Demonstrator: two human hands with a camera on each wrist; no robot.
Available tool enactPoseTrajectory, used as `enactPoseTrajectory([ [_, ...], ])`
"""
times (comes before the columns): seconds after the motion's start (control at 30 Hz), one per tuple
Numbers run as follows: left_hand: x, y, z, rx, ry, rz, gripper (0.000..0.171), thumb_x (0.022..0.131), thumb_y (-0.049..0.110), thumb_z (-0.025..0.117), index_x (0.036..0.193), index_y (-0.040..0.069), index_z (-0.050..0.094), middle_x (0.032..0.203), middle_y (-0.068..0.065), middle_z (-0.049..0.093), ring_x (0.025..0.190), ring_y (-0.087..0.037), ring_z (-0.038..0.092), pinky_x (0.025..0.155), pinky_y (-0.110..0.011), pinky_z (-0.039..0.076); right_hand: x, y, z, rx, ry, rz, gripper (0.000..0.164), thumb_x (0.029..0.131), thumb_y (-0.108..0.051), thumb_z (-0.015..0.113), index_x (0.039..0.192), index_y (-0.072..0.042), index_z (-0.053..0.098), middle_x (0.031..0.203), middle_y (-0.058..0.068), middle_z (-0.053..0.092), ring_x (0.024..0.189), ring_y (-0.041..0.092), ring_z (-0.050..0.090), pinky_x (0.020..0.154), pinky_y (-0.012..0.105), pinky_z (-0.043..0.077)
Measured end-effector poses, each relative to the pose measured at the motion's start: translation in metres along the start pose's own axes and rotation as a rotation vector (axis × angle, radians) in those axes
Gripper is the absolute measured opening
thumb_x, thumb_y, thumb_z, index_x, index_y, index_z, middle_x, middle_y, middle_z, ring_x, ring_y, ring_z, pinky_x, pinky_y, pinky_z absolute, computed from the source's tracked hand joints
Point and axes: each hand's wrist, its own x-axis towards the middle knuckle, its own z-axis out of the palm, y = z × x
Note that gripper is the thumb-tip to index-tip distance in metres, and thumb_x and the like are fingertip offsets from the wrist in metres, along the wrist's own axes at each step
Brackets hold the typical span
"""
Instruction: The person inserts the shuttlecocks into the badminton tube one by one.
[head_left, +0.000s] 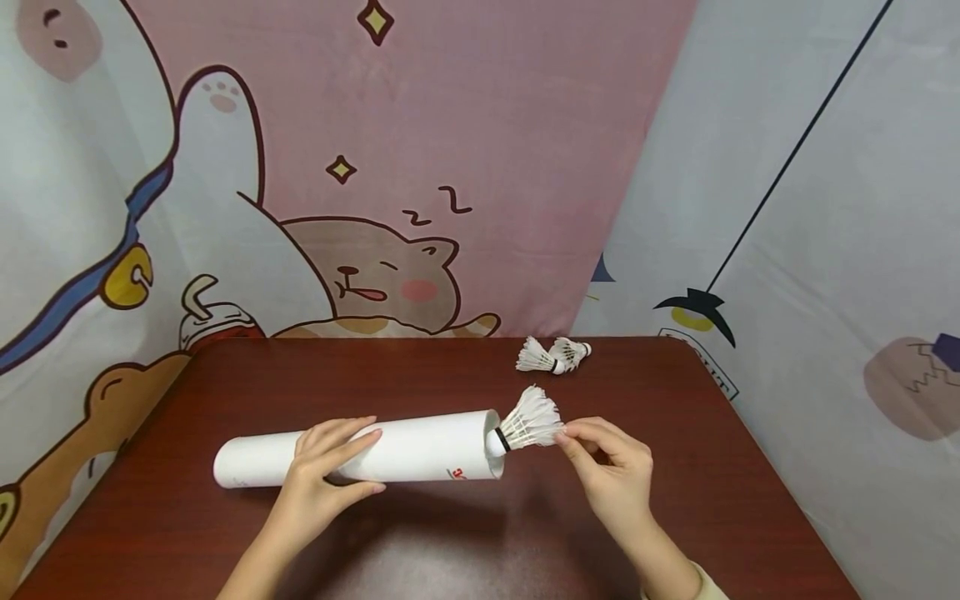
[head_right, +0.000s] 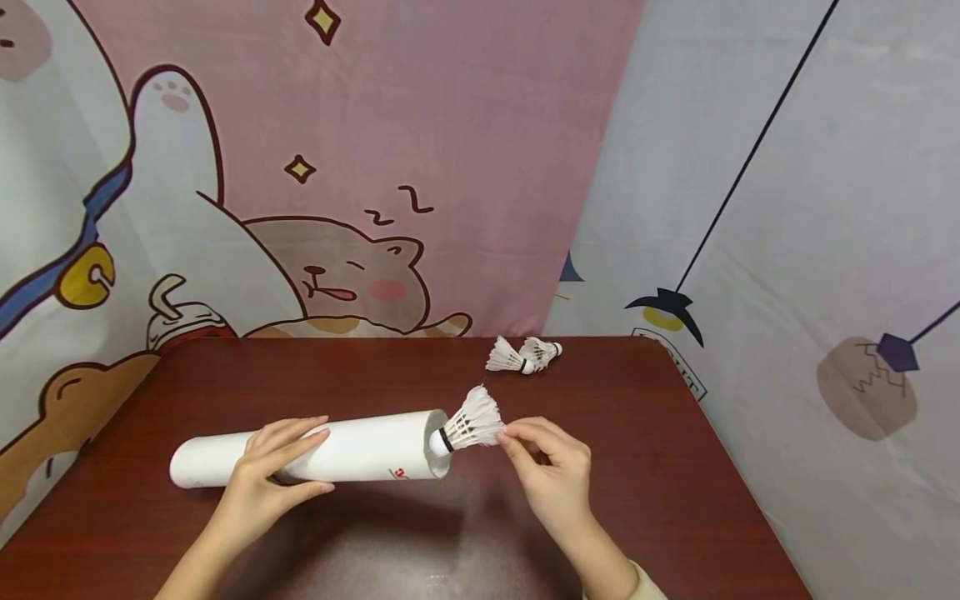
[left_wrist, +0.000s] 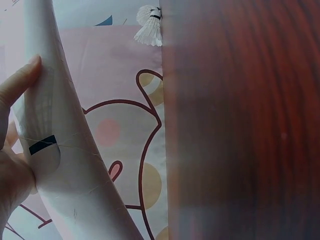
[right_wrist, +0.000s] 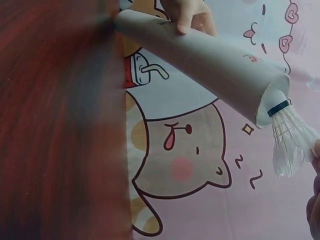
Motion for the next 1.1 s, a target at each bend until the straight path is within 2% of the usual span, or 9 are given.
enactPoseTrajectory([
  [0.4, 0.000, -0.001, 0.001, 0.004, 0.006, 0.010, 0.070, 0.054, 0.014, 0.090, 0.120, 0.010, 0.068, 0.127, -0.008, 0.061, 0.115, -0.028, 0.047, 0.101, -0.037, 0.020, -0.007, -0.006, 0.010, 0.131, -0.073, -0.001, 0.014, 0.074, 0.016, 0.073, 0.081, 0.004, 0.069, 0.073, 0.016, 0.063, 0.057, 0.008, 0.051, 0.045, 0.020, 0.037],
  [0.6, -0.001, -0.002, 0.001, -0.001, 0.005, 0.017, 0.070, 0.053, 0.014, 0.090, 0.120, 0.009, 0.068, 0.127, -0.009, 0.061, 0.115, -0.028, 0.047, 0.102, -0.037, 0.020, -0.010, -0.006, 0.016, 0.168, -0.129, 0.013, 0.021, 0.071, 0.020, 0.072, 0.081, 0.003, 0.069, 0.072, 0.014, 0.063, 0.056, 0.010, 0.050, 0.045, 0.021, 0.038],
  [0.8, -0.001, -0.001, 0.001, -0.005, 0.002, 0.017, 0.070, 0.054, 0.014, 0.090, 0.120, 0.009, 0.068, 0.126, -0.011, 0.061, 0.115, -0.029, 0.047, 0.102, -0.037, 0.020, -0.013, -0.004, 0.021, 0.179, -0.174, 0.021, 0.010, 0.078, 0.011, 0.074, 0.081, 0.002, 0.069, 0.073, 0.014, 0.064, 0.057, 0.010, 0.054, 0.047, 0.022, 0.042],
  [0.87, -0.001, 0.000, 0.001, -0.007, 0.000, 0.015, 0.070, 0.054, 0.013, 0.089, 0.121, 0.009, 0.068, 0.125, -0.013, 0.061, 0.115, -0.029, 0.047, 0.102, -0.036, 0.020, -0.014, -0.004, 0.022, 0.183, -0.191, 0.027, 0.012, 0.076, 0.013, 0.073, 0.081, 0.002, 0.070, 0.074, 0.014, 0.064, 0.058, 0.010, 0.055, 0.047, 0.022, 0.043],
  [1.03, 0.000, 0.000, 0.001, -0.012, -0.008, 0.009, 0.070, 0.054, 0.013, 0.090, 0.121, 0.010, 0.068, 0.126, -0.012, 0.061, 0.115, -0.029, 0.046, 0.102, -0.035, 0.020, -0.015, -0.003, 0.026, 0.181, -0.237, 0.062, 0.033, 0.063, 0.028, 0.070, 0.082, 0.001, 0.071, 0.076, 0.012, 0.066, 0.061, 0.010, 0.058, 0.049, 0.020, 0.045],
  [1.1, 0.000, 0.001, 0.001, -0.016, -0.011, 0.010, 0.070, 0.055, 0.013, 0.090, 0.121, 0.010, 0.068, 0.126, -0.012, 0.061, 0.116, -0.029, 0.046, 0.102, -0.035, 0.020, -0.016, -0.003, 0.028, 0.179, -0.252, 0.088, 0.036, 0.061, 0.030, 0.069, 0.082, 0.001, 0.071, 0.077, 0.012, 0.067, 0.063, 0.009, 0.059, 0.049, 0.020, 0.045],
])
